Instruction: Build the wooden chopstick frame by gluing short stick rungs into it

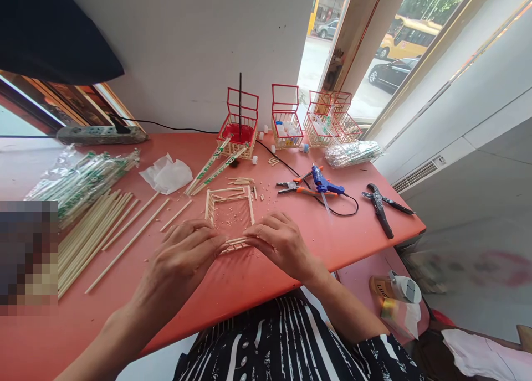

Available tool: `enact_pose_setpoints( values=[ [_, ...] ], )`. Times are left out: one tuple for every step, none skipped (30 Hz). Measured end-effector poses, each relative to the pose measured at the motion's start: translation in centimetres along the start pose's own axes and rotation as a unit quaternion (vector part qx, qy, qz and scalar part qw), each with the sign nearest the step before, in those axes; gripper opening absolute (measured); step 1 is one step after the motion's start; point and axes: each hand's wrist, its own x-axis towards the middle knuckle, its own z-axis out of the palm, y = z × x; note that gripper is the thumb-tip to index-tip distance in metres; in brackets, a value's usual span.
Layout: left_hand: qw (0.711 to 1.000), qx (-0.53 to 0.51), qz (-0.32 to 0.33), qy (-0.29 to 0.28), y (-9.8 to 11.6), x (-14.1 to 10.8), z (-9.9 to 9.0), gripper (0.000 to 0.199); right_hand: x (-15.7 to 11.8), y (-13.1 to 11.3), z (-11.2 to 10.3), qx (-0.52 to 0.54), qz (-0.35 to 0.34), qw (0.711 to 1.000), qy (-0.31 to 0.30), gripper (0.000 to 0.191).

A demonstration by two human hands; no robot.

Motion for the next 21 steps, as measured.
enact_pose_setpoints(
  values=[
    [1.000,-0.003,-0.001,-0.003,0.0,0.0,0.1,0.021,0.0,0.0,0.0,0.000,0.001,1.000,-0.001,0.012],
    [1.000,-0.007,-0.001,-0.005,0.0,0.0,0.1,0.021,0.0,0.0,0.0,0.000,0.002,1.000,-0.003,0.012],
    [1.000,-0.011,-0.002,-0.003,0.0,0.0,0.1,0.021,0.0,0.0,-0.1,-0.001,0.002,1.000,-0.003,0.011],
    [1.000,-0.016,-0.006,0.002,-0.1,-0.1,0.1,0.019,0.0,0.0,-0.1,-0.003,0.003,1.000,-0.003,0.010],
    [1.000,-0.020,-0.013,0.010,-0.3,-0.2,0.0,0.016,0.0,-0.1,-0.1,-0.005,0.005,1.000,-0.002,0.009],
    [0.999,-0.022,-0.023,0.017,-0.5,-0.5,-0.2,0.015,0.0,-0.1,-0.2,-0.008,0.007,1.000,0.000,0.009],
    [0.999,-0.024,-0.037,0.024,-0.7,-0.8,-0.4,0.020,0.0,-0.1,-0.2,-0.010,0.008,1.000,0.002,0.008],
    [0.998,-0.026,-0.055,0.028,-1.0,-1.2,-0.6,0.027,0.1,0.0,-0.3,-0.012,0.009,1.000,0.004,0.008],
    [0.996,-0.031,-0.078,0.030,-1.2,-1.8,-0.8,0.033,0.1,0.0,-0.3,-0.013,0.009,1.000,0.005,0.009],
    [0.993,-0.039,-0.103,0.030,-1.4,-2.3,-1.1,0.037,0.1,0.0,-0.3,-0.012,0.008,1.000,0.005,0.009],
    [0.989,-0.049,-0.133,0.032,-1.6,-2.9,-1.2,0.038,0.1,0.0,-0.3,-0.012,0.005,1.000,0.007,0.008],
    [0.984,-0.063,-0.165,0.035,-1.6,-3.4,-1.3,0.036,0.1,0.0,-0.4,-0.011,0.001,1.000,0.009,0.008],
    [0.977,-0.079,-0.193,0.039,-1.5,-3.8,-1.4,0.033,0.1,0.0,-0.4,-0.011,-0.002,1.000,0.011,0.008],
    [0.971,-0.097,-0.216,0.045,-1.3,-4.1,-1.3,0.029,0.2,0.0,-0.4,-0.011,-0.006,1.000,0.013,0.008],
    [0.965,-0.115,-0.232,0.052,-1.0,-4.3,-1.2,0.025,0.2,0.0,-0.4,-0.013,-0.008,1.000,0.013,0.007],
    [0.960,-0.131,-0.242,0.059,-0.7,-4.4,-1.0,0.020,0.2,0.0,-0.4,-0.015,-0.009,1.000,0.014,0.007],
    [0.955,-0.145,-0.248,0.069,-0.4,-4.3,-0.8,0.016,0.2,-0.1,-0.4,-0.018,-0.009,1.000,0.013,0.008],
    [0.952,-0.155,-0.253,0.079,-0.1,-4.2,-0.6,0.013,0.3,-0.1,-0.4,-0.021,-0.009,1.000,0.012,0.008],
    [0.949,-0.162,-0.257,0.089,0.1,-4.1,-0.4,0.011,0.3,-0.1,-0.4,-0.023,-0.010,1.000,0.011,0.009],
    [0.945,-0.167,-0.262,0.100,0.3,-3.9,-0.2,0.009,0.3,-0.2,-0.3,-0.025,-0.011,1.000,0.011,0.009],
    [0.942,-0.171,-0.267,0.108,0.4,-3.8,-0.1,0.007,0.3,-0.2,-0.3,-0.026,-0.011,1.000,0.011,0.009]
  ],
)
